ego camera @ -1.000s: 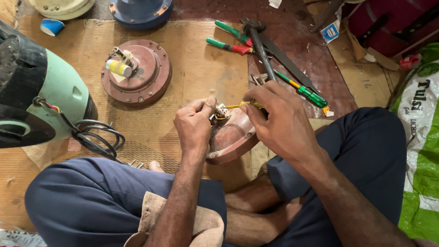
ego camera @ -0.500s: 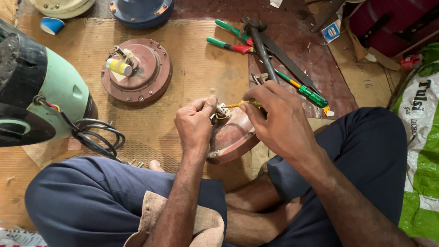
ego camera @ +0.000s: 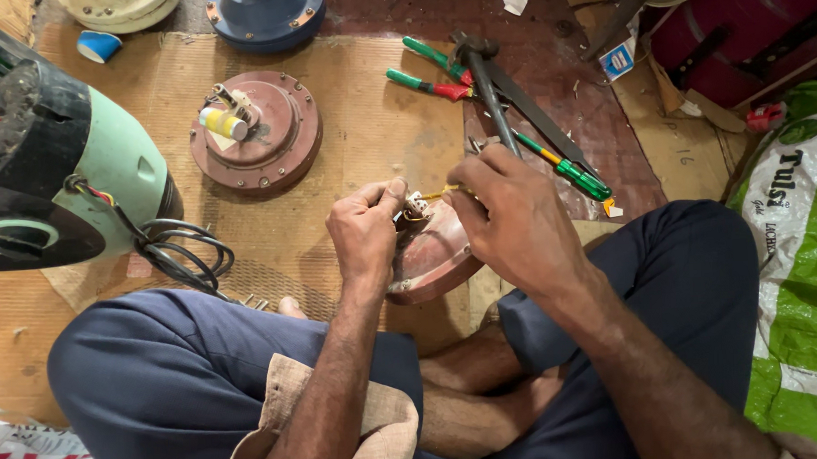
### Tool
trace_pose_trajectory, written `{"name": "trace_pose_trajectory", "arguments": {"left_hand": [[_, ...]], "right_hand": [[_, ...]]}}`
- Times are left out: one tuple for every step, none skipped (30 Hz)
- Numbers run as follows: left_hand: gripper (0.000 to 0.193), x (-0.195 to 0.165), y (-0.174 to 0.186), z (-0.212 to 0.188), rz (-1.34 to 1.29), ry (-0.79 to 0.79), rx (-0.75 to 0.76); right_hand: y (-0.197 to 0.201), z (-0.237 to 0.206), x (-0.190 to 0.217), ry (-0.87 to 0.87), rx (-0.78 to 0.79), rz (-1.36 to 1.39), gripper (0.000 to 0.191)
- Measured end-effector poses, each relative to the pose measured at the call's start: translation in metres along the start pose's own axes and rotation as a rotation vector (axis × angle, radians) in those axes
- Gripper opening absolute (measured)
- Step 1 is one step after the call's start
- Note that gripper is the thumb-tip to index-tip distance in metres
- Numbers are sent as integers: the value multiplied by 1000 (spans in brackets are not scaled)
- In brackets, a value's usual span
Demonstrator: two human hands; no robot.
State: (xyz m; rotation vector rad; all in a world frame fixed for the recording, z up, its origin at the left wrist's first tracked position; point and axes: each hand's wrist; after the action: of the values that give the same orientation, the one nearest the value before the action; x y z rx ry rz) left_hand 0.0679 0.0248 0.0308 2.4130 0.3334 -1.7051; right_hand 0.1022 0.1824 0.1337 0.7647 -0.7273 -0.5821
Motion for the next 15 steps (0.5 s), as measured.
{"name": "trace_pose_trajectory", "arguments": {"left_hand": [[20, 0, 0, 0, 1, 3, -1], [20, 0, -1, 1, 1, 6, -3], [20, 1, 0, 1, 1, 9, -6], [20, 1, 1, 1, 8, 6, -10], [20, 1, 1, 1, 16, 4, -12], [20, 1, 1, 2, 22, 1, -15], [20, 2, 1, 2, 25, -3, -19], [20, 2, 1, 2, 29, -6, -23], [20, 2, 1, 2, 33, -9, -27], [20, 2, 1, 2, 29, -7, -23], [20, 2, 1, 2, 25, -4, -21], [20, 2, 1, 2, 21, -2, -20], [20, 2, 1, 2, 28, -2, -20], [20, 2, 1, 2, 35, -1, -21], [20, 2, 1, 2, 41, 0, -21]], "right_hand": [[0, 0, 0, 7, 11, 14, 13], [1, 0, 0, 14, 22, 27, 13], [1, 0, 0, 24, 33, 42, 14], [0, 0, 0, 22, 42, 58, 14], [0, 0, 0, 18, 51, 73, 14], [0, 0, 0, 16, 60, 88, 14], [0, 1, 0, 23, 62, 95, 14], [0, 1, 1, 30, 64, 103, 15], [0, 1, 1, 37, 65, 110, 16], [0, 1, 2, 34, 77, 110, 16], [0, 1, 2, 32, 88, 112, 17], [1, 1, 3, 30, 99, 114, 17], [1, 2, 3, 46, 109, 96, 19], [2, 3, 4, 62, 120, 78, 21], [2, 4, 4, 77, 130, 60, 24]]}}
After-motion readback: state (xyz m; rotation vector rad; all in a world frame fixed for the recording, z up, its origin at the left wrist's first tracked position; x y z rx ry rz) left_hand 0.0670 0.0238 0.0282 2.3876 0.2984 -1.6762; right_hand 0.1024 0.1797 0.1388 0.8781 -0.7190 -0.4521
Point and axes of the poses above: each hand's wrist, its own z-axis towards the middle knuckle, its own y-axis out of the back of the hand, x = y × z, and after that the axes turned 11 degrees about y, right-handed
